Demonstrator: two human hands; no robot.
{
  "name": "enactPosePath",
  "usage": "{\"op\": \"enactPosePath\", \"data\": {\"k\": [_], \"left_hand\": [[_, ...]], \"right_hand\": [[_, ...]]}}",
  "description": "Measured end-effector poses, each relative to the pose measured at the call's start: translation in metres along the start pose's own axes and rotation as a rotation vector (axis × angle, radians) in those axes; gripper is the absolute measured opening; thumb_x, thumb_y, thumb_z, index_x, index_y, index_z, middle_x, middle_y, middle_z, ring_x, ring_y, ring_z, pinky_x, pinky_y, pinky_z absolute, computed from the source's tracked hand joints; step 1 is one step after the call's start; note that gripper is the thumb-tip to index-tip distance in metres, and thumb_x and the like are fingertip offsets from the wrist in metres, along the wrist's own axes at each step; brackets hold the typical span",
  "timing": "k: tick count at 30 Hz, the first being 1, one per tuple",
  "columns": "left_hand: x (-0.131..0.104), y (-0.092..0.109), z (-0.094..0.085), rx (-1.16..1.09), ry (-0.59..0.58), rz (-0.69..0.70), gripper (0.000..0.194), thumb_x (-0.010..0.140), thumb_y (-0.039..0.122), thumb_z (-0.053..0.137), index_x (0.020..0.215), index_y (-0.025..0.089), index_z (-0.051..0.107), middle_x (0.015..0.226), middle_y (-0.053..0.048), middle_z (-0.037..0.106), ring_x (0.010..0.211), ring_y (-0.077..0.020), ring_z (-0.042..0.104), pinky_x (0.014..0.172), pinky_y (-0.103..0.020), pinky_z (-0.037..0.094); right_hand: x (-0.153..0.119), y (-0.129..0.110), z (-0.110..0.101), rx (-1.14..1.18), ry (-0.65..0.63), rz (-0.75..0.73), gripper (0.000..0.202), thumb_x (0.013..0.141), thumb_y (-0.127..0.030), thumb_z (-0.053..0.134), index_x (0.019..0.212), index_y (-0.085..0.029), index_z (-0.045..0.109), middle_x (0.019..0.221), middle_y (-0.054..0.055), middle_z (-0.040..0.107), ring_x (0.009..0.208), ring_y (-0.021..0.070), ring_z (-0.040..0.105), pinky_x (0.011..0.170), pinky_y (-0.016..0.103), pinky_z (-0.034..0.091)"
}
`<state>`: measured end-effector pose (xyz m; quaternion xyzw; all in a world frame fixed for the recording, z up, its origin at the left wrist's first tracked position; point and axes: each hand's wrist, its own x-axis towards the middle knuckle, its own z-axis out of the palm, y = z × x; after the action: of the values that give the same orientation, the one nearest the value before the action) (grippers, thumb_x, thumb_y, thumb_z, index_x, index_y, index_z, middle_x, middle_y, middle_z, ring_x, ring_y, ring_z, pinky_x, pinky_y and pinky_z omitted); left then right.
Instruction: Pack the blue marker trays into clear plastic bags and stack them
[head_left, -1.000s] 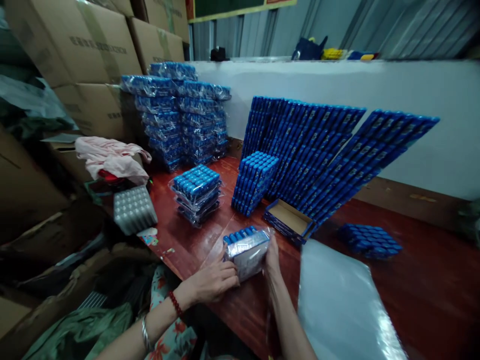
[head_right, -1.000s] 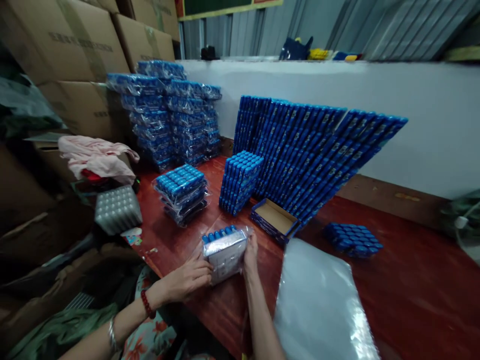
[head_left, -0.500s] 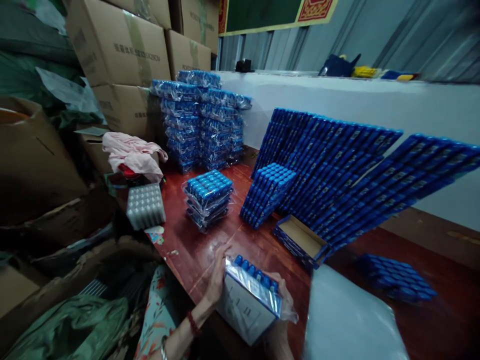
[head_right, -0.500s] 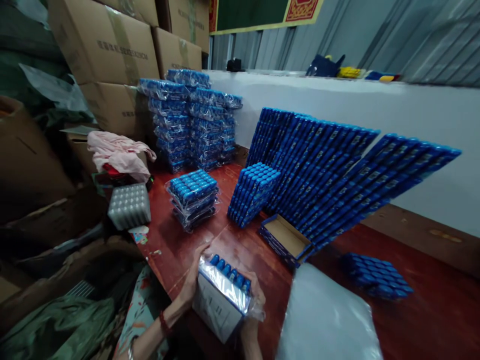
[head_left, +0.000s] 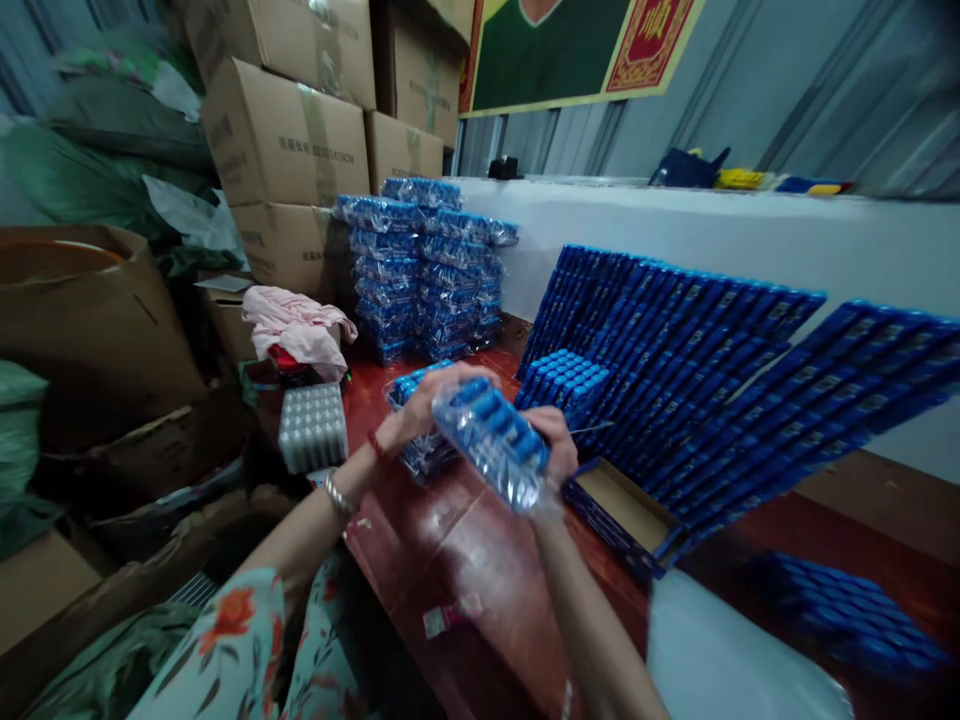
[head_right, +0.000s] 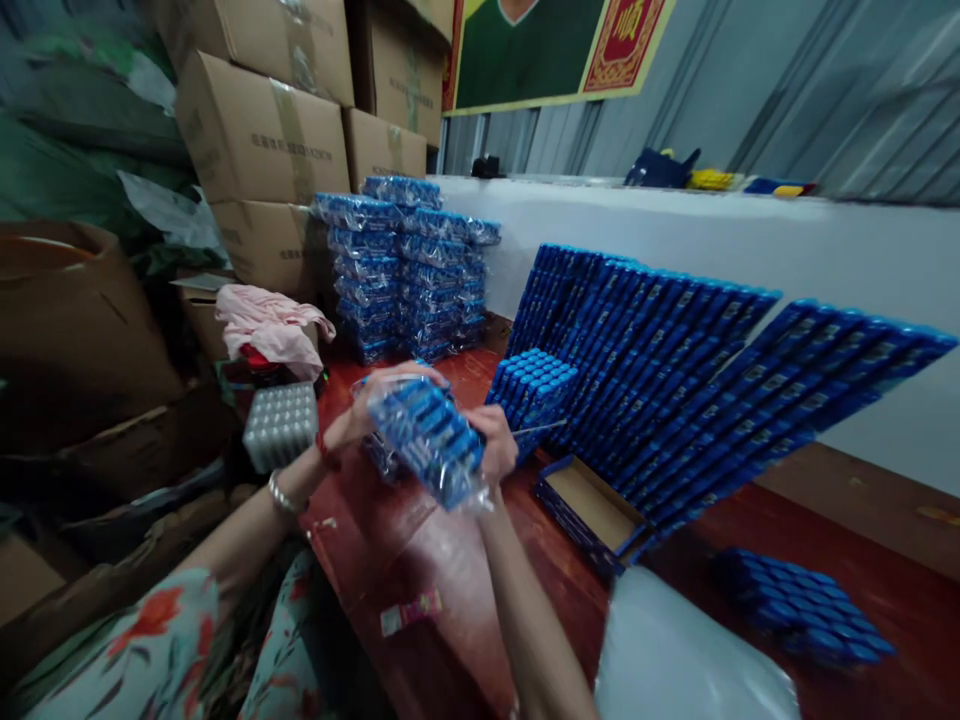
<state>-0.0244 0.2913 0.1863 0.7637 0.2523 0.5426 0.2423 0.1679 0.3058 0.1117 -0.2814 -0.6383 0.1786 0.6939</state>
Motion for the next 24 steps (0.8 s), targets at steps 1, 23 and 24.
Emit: {"op": "enactPosePath", "data": {"k": [1,23,24], "left_hand": [[0.021,-0.005,-0.018,0.038,0.027,0.041,0.044,0.089,0.040,0.042,0.109,0.010,0.067,0.112,-0.010,0.068,0.107,-0.0284,0.061,0.095,-0.041,0.046],[-0.070,-0.151,-0.053,-0.223,0.738,-0.546,0.051,0.091,0.041,0.037,0.132,0.012,0.047,0.130,-0.013,0.057,0.115,-0.0252,0.057,0.103,-0.044,0.041],[-0.076,-0.145,-0.048,-0.213,0.834,-0.524,0.055,0.093,0.044,0.033,0.140,0.016,0.037,0.141,-0.013,0.048,0.122,-0.0242,0.052,0.107,-0.043,0.037]], "right_hand": [[0.030,0.004,0.018,0.004,0.051,-0.143,0.036,0.087,-0.047,0.039,0.081,-0.025,0.068,0.080,0.005,0.061,0.082,0.0225,0.057,0.078,0.039,0.045],[0.083,0.056,0.109,-0.258,-0.308,-0.415,0.038,0.093,-0.038,0.033,0.091,-0.019,0.066,0.090,0.006,0.060,0.092,0.0196,0.053,0.089,0.037,0.038],[0.080,0.064,0.105,-0.213,-0.145,-0.288,0.041,0.094,-0.040,0.030,0.096,-0.020,0.065,0.096,0.007,0.060,0.097,0.0203,0.053,0.092,0.038,0.037]]}}
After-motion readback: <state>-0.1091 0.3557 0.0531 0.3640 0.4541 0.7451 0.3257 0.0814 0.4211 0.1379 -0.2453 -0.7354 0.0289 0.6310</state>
